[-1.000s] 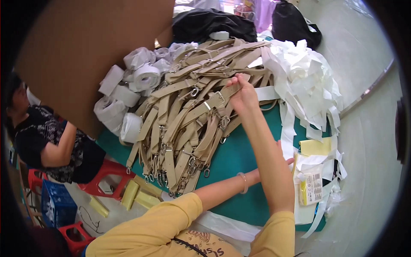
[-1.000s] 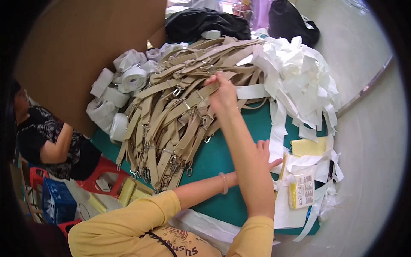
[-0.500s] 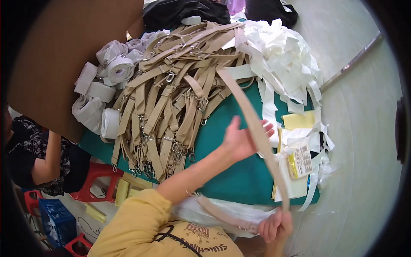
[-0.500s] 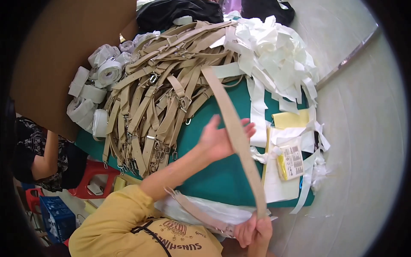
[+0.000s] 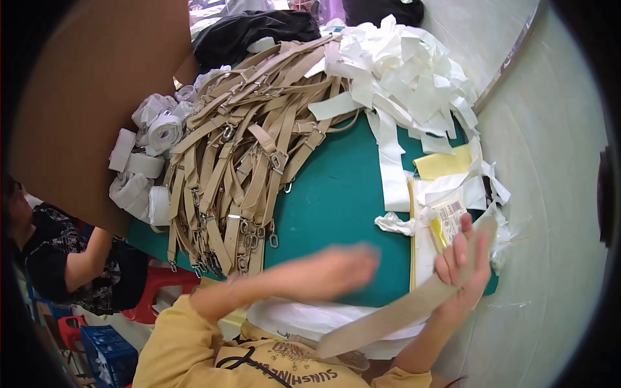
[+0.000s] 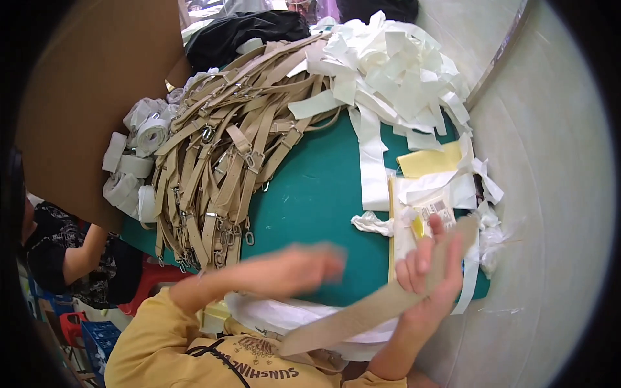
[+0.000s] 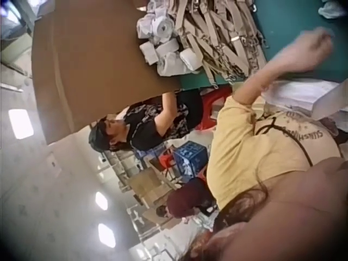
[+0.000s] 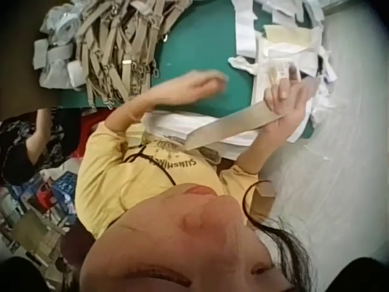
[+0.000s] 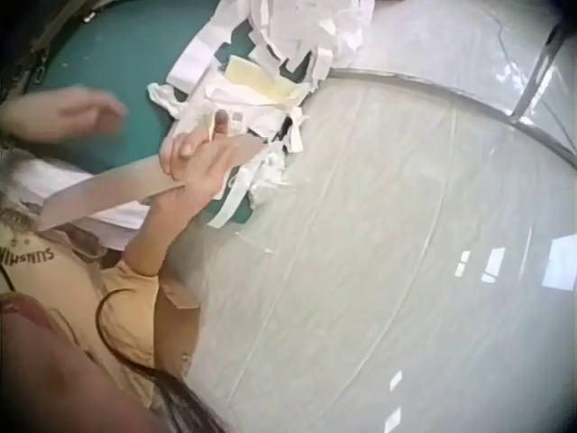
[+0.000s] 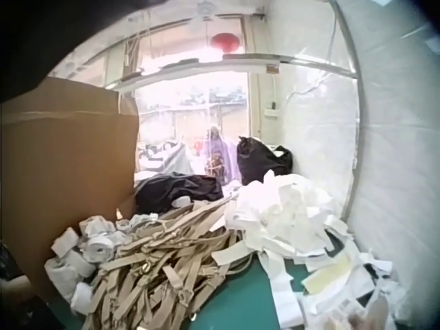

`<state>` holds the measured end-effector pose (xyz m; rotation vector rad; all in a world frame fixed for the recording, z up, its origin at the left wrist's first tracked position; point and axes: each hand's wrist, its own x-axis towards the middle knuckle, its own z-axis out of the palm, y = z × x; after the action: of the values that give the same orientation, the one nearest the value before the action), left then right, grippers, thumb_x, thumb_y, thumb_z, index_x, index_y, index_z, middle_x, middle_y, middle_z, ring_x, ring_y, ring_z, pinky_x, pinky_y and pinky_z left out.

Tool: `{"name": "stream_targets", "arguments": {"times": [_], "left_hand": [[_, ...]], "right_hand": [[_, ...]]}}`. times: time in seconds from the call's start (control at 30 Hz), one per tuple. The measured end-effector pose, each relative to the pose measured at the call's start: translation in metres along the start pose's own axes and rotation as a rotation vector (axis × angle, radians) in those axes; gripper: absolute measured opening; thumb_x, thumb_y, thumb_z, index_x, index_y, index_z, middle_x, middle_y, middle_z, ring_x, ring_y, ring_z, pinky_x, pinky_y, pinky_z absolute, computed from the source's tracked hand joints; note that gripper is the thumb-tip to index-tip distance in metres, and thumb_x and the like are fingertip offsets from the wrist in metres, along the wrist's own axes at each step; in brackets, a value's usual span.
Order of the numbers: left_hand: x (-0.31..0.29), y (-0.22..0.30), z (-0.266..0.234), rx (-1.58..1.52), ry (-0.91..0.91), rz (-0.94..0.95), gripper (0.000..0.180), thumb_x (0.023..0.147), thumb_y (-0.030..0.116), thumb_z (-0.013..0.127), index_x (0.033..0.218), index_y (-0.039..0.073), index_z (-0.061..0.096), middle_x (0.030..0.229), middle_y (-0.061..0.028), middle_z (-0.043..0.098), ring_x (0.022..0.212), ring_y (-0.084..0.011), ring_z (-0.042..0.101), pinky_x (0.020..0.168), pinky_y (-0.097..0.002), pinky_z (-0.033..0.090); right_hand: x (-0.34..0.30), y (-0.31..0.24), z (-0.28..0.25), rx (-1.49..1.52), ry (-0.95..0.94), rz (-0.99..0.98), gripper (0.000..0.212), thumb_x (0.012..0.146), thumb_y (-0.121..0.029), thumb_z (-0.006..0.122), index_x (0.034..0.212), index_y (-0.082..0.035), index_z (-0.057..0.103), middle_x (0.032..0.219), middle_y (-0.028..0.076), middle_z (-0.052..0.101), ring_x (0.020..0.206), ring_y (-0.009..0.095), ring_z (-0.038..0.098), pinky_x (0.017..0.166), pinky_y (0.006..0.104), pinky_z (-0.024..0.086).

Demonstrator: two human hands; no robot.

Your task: Packaging fabric belts into white protective sleeves and organizing them.

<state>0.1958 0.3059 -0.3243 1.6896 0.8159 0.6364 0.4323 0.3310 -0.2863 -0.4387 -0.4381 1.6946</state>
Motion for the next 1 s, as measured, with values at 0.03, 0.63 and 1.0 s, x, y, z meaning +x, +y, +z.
{"name": "stream_targets", "arguments": {"times": [0.03, 0.63, 1.0], "left_hand": [[0.038, -0.032, -0.01, -0.095, 0.274, 0.06, 0.03, 0.098, 0.029, 0.048, 0.111, 0.002, 0.053, 0.096, -0.0102, 0.059, 0.086, -0.021, 0.056, 0.076, -0.0349, 0.047], [0.144, -0.093, -0.145, -0.411, 0.626, -0.208, 0.02, 0.095, 0.022, 0.056, 0.104, 0.005, 0.053, 0.086, -0.0041, 0.057, 0.077, -0.016, 0.058, 0.069, -0.0316, 0.05], [0.154, -0.116, 0.007, 1.137, 0.249, 0.28, 0.026, 0.078, 0.034, 0.069, 0.092, 0.015, 0.058, 0.091, -0.0046, 0.053, 0.094, -0.025, 0.048, 0.076, -0.0387, 0.041]], "right_hand": [[-0.012, -0.006, 0.01, -0.113, 0.021, -0.049, 0.047, 0.102, -0.044, 0.03, 0.124, -0.005, 0.042, 0.063, 0.003, 0.045, 0.037, 0.009, 0.032, 0.034, 0.0226, 0.028], [-0.1, 0.028, -0.02, -0.401, 0.081, 0.148, 0.057, 0.098, -0.048, 0.041, 0.12, 0.005, 0.046, 0.046, 0.009, 0.048, 0.032, 0.017, 0.039, 0.032, 0.0273, 0.032], [-0.104, 0.044, -0.024, -0.417, 0.093, 0.129, 0.064, 0.096, -0.05, 0.044, 0.123, 0.008, 0.039, 0.046, 0.009, 0.05, 0.03, 0.016, 0.04, 0.031, 0.027, 0.031]]}}
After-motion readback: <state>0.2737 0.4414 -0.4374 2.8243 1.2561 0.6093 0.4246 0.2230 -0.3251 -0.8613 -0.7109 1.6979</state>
